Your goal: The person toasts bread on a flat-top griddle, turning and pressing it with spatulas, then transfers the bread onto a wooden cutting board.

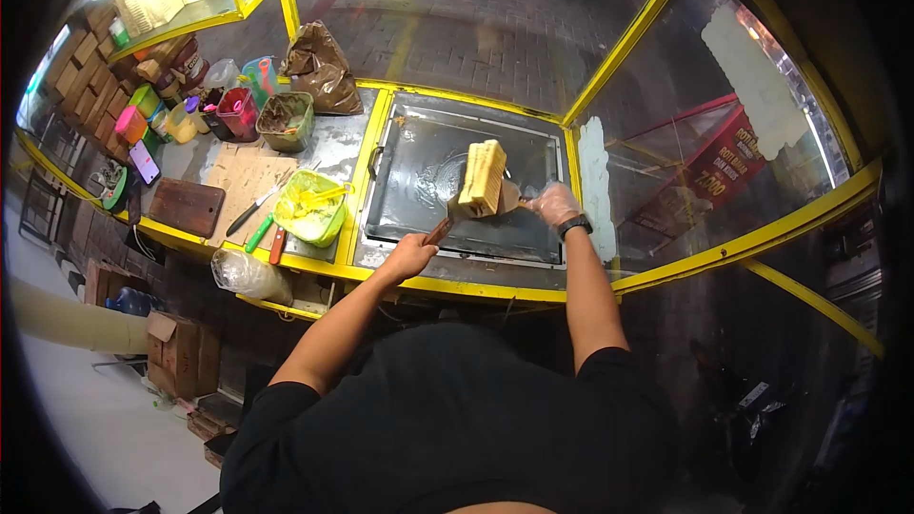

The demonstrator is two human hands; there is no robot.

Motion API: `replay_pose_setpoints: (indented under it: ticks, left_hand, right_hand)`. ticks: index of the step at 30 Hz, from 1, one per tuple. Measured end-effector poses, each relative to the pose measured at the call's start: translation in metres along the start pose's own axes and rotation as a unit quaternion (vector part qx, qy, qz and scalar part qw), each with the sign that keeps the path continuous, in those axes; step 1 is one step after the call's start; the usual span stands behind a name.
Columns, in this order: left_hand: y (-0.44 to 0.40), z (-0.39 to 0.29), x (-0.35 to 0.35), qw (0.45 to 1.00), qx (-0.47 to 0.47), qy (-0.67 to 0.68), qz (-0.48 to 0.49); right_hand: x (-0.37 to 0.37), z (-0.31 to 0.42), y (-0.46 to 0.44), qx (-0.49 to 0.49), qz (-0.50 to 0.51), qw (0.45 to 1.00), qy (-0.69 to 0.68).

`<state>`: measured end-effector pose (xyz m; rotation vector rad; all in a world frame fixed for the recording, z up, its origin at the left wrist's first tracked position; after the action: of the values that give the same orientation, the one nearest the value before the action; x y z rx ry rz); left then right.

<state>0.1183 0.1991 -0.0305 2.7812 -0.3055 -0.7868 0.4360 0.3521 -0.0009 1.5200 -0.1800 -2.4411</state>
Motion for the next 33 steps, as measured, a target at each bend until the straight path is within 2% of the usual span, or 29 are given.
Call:
replay_pose_setpoints:
  ticks: [2,5,6,7,8,9,11,12,14,15,17,20,23,27,33]
  left_hand:
    - [-0.004,0.011,-0.006,0.999,-0.006,0.013,-0.033]
    - [-0.013,0.022,-0.014,0.996,0.003,-0.028,-0.081]
    - [-0.021,0.039,-0.01,0.995,0.018,-0.04,-0.09]
    - [-0.029,0.045,-0.007,0.993,0.034,-0.052,-0.099]
    - [-0.018,0.03,-0.006,0.997,-0.044,0.049,-0.047]
    - [-0.019,0.033,-0.001,0.99,-0.077,0.113,-0.015]
    - [-0.018,0.041,0.009,0.959,-0.145,0.237,0.051]
    - [-0.017,0.04,0.007,0.96,-0.145,0.235,0.044]
    - [-0.015,0.035,0.001,0.962,-0.146,0.229,0.03]
    - [-0.022,0.035,-0.004,0.984,-0.096,0.148,-0.016]
    - [-0.034,0.04,-0.004,0.994,0.005,-0.015,-0.106]
    - [-0.031,0.015,0.004,0.998,-0.026,-0.016,-0.054]
    - [-0.034,0.022,0.033,0.996,0.016,-0.056,-0.066]
    - [-0.004,-0.01,0.044,0.994,0.005,-0.095,-0.048]
    - [0.001,-0.008,0.047,0.995,0.005,-0.087,-0.048]
  right_hand:
    - [-0.01,-0.007,0.001,0.033,0.036,0.996,-0.074]
    - [-0.002,-0.034,0.0,0.103,0.074,0.99,-0.063]
    - [0.027,-0.067,-0.019,0.087,0.086,0.979,-0.165]
    - [0.044,-0.071,-0.009,0.173,0.089,0.962,-0.191]
    - [0.054,-0.062,0.002,0.186,0.086,0.94,-0.273]
    - [0.061,-0.052,0.01,0.199,0.083,0.91,-0.353]
    - [0.064,-0.036,0.008,0.161,0.047,0.94,-0.298]
    - [0.064,-0.03,0.006,0.141,0.027,0.952,-0.271]
    - [0.039,-0.005,0.015,0.054,-0.072,0.987,-0.131]
    - [0.026,0.008,0.022,0.011,-0.121,0.991,-0.058]
    - [0.024,0.014,0.031,0.01,-0.134,0.989,-0.054]
    - [0.041,0.034,0.041,0.036,-0.136,0.989,-0.035]
    - [0.051,0.072,0.074,0.024,-0.151,0.986,-0.072]
    - [0.093,0.082,0.079,-0.008,-0.147,0.987,-0.058]
    - [0.113,0.079,0.079,-0.021,-0.148,0.986,-0.072]
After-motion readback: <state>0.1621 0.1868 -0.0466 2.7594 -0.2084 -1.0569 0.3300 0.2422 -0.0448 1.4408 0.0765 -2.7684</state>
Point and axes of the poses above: each hand's wrist, its own y-axis away from the middle knuckle, its own x-axis out of the palm, z = x × y, the point moved 6 cm from there along -y, towards the middle knuckle
